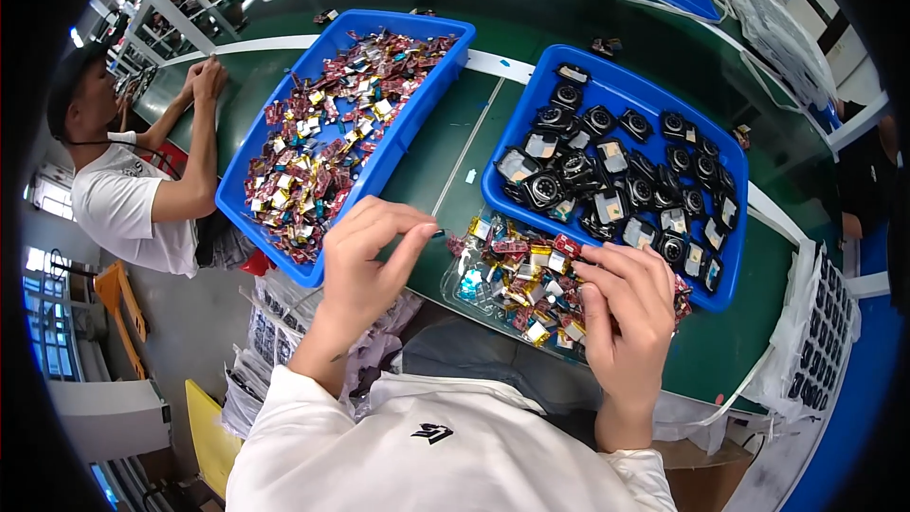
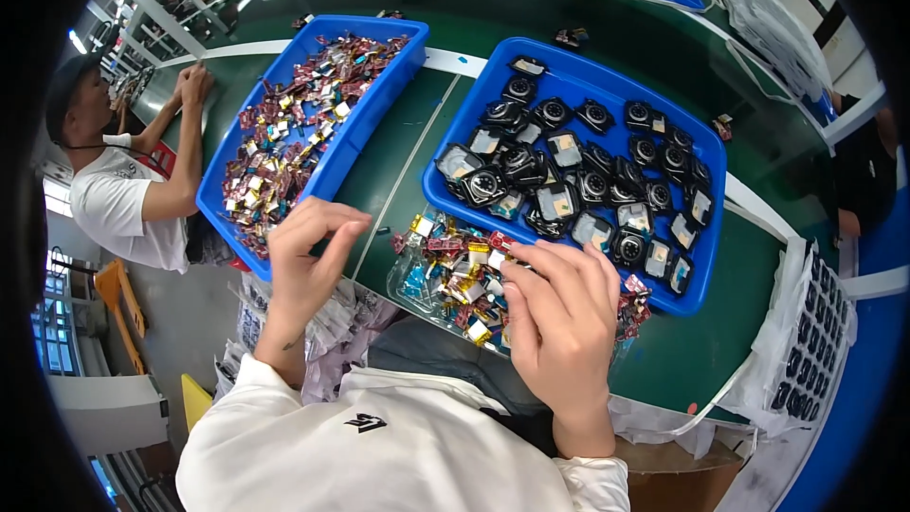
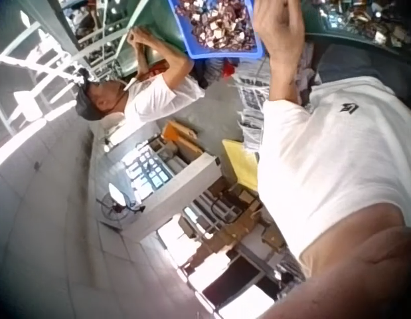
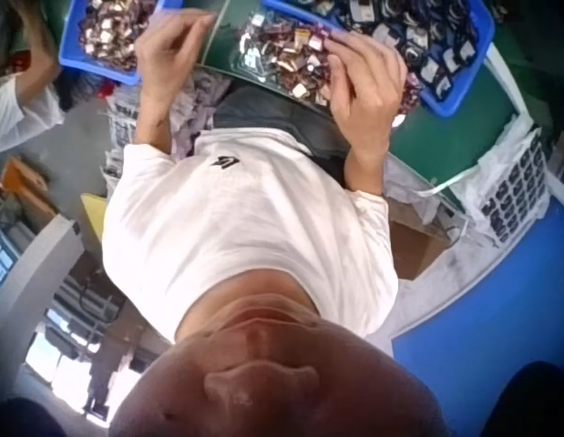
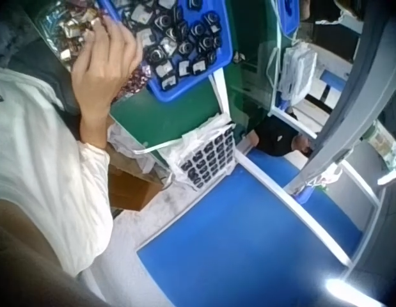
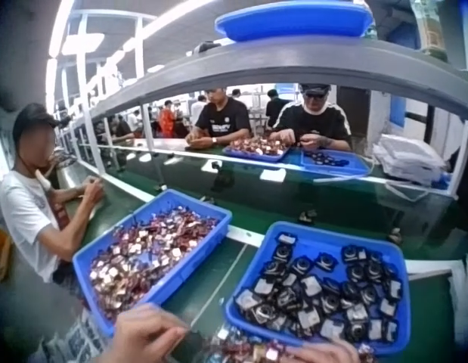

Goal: Manually assemble components into electronic watch housings at an industrial workstation.

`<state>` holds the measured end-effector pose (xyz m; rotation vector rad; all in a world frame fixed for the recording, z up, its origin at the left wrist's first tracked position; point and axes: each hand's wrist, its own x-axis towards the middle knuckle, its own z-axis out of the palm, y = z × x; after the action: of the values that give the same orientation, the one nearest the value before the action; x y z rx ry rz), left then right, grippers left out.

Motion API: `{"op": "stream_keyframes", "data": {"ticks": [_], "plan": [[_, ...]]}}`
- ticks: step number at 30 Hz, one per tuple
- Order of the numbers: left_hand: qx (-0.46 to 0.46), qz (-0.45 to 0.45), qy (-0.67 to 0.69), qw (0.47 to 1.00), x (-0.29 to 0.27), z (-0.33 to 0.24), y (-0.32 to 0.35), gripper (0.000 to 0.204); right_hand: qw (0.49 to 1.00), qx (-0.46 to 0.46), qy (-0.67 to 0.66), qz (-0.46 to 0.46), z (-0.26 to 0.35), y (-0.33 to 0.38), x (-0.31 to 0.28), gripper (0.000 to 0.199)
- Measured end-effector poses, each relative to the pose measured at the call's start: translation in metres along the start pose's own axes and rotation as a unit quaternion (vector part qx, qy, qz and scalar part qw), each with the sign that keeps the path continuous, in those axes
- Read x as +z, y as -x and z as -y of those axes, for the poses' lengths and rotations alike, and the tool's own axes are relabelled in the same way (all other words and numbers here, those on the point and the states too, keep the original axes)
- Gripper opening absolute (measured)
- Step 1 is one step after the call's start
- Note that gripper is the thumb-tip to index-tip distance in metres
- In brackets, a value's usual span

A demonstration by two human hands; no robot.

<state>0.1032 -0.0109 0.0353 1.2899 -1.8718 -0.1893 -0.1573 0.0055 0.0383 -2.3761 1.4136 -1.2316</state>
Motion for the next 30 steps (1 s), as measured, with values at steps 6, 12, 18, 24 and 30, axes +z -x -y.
{"op": "stream_keyframes", "data": {"ticks": [6, 12, 18, 24, 30], "plan": [[-0.129, 0.05, -0.209, 0.968, -0.071, 0.037, -0.021, 0.045, 0.993, 0.016, -0.082, -0.079, -0.007, 0.002, -0.001, 0.021], [-0.091, 0.292, -0.232, 0.923, -0.073, 0.089, -0.035, 0.06, 0.982, 0.006, -0.123, -0.146, -0.012, 0.005, -0.007, 0.017], [-0.123, 0.236, -0.096, 0.959, -0.062, 0.097, -0.043, 0.028, 0.962, 0.034, -0.177, -0.207, -0.019, 0.013, -0.012, 0.018], [-0.185, 0.058, -0.056, 0.98, -0.068, 0.108, -0.039, 0.019, 0.955, 0.038, -0.196, -0.22, -0.021, 0.015, -0.013, 0.017], [-0.125, -0.05, -0.012, 0.991, -0.061, 0.072, -0.048, 0.016, 0.96, 0.019, -0.19, -0.205, -0.021, 0.014, -0.011, 0.017]]}}
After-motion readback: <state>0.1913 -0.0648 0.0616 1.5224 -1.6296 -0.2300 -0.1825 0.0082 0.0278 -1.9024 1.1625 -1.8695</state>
